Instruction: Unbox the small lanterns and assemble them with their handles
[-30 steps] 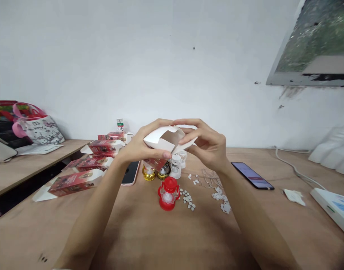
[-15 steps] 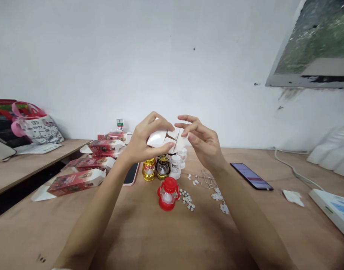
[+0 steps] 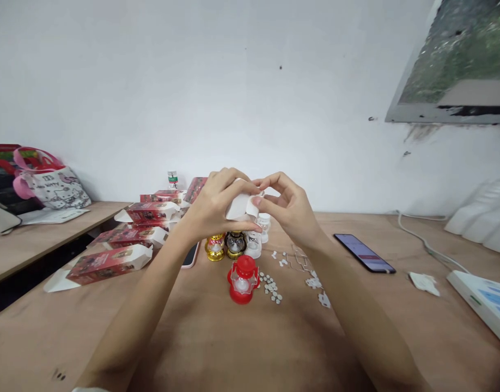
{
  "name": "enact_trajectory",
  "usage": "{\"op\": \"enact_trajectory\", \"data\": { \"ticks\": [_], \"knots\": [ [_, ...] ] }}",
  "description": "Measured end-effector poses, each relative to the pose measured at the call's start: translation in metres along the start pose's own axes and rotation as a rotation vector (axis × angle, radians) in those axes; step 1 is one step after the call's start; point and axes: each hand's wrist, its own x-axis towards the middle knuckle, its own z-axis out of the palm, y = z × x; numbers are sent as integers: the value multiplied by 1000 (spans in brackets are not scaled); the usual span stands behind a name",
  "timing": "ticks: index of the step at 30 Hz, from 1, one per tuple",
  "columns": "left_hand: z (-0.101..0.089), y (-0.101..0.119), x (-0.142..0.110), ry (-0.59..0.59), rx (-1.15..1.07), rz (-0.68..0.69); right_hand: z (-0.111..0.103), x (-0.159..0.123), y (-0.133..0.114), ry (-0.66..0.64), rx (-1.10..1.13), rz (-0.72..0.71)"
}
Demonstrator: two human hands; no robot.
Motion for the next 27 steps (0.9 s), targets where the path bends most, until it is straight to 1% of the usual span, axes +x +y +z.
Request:
{"op": "enact_trajectory", "data": {
  "ticks": [7, 13, 16, 18, 20, 21, 25, 27],
  "knots": [
    [0, 1, 0, 13, 31, 38, 0, 0, -1, -12, -9, -23],
    [-1, 2, 1, 3, 28, 10, -2, 0, -1, -27, -26, -39],
    [-2, 3, 1, 20, 6, -3, -3, 1, -1, -34, -40, -41],
    [-1, 5, 1, 36, -2, -4, -3, 1, 1, -16, -68, -53],
    [0, 6, 2, 62, -24, 2, -4, 2, 4, -4, -91, -57],
    [0, 7, 2, 84, -44, 6, -4, 3, 6, -21, -84, -41],
    [5, 9, 2, 204, -125, 31, -2, 5, 17, -172, 68, 101],
    [9, 8, 1, 234, -190, -5, -1, 7, 23, -162, 114, 107]
  ]
}}
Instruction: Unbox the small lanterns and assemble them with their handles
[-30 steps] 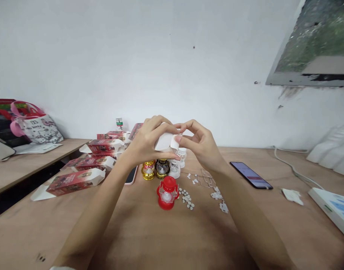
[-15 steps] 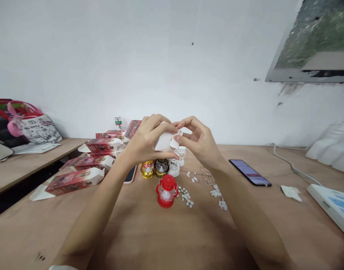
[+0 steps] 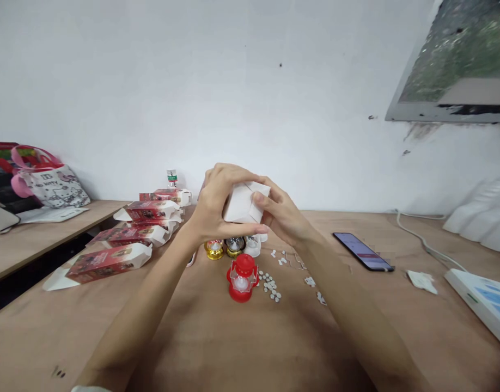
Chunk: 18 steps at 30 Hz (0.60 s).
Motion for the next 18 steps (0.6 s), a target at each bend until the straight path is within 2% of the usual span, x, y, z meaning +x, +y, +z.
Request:
{"op": "enact_trajectory", "data": {
  "ticks": [2, 4, 6, 8, 11, 13, 14, 16, 18],
  "knots": [
    [4, -3, -2, 23, -69, -127, 0, 2, 5, 74, -32, -81],
    [7, -10, -5, 69, -84, -324, 1, 3, 11, 176, -160, -224],
    [8, -20, -9, 115, -66, -514, 3, 3, 18, 256, -388, -376],
    [5, -29, -12, 106, -115, -635, 5, 3, 24, 261, -664, -531],
    [-6, -37, -13, 59, -257, -692, 6, 3, 34, 105, -1019, -751],
    [-14, -37, -12, 74, -276, -704, 6, 3, 36, -6, -1147, -840],
    [-17, -36, -11, 83, -264, -709, 5, 3, 36, -23, -1176, -860],
    [-20, -33, -9, 63, -233, -707, 4, 2, 32, 33, -1199, -886],
    [-19, -32, -8, -12, -200, -692, 2, 1, 24, 173, -1193, -885]
  ]
}}
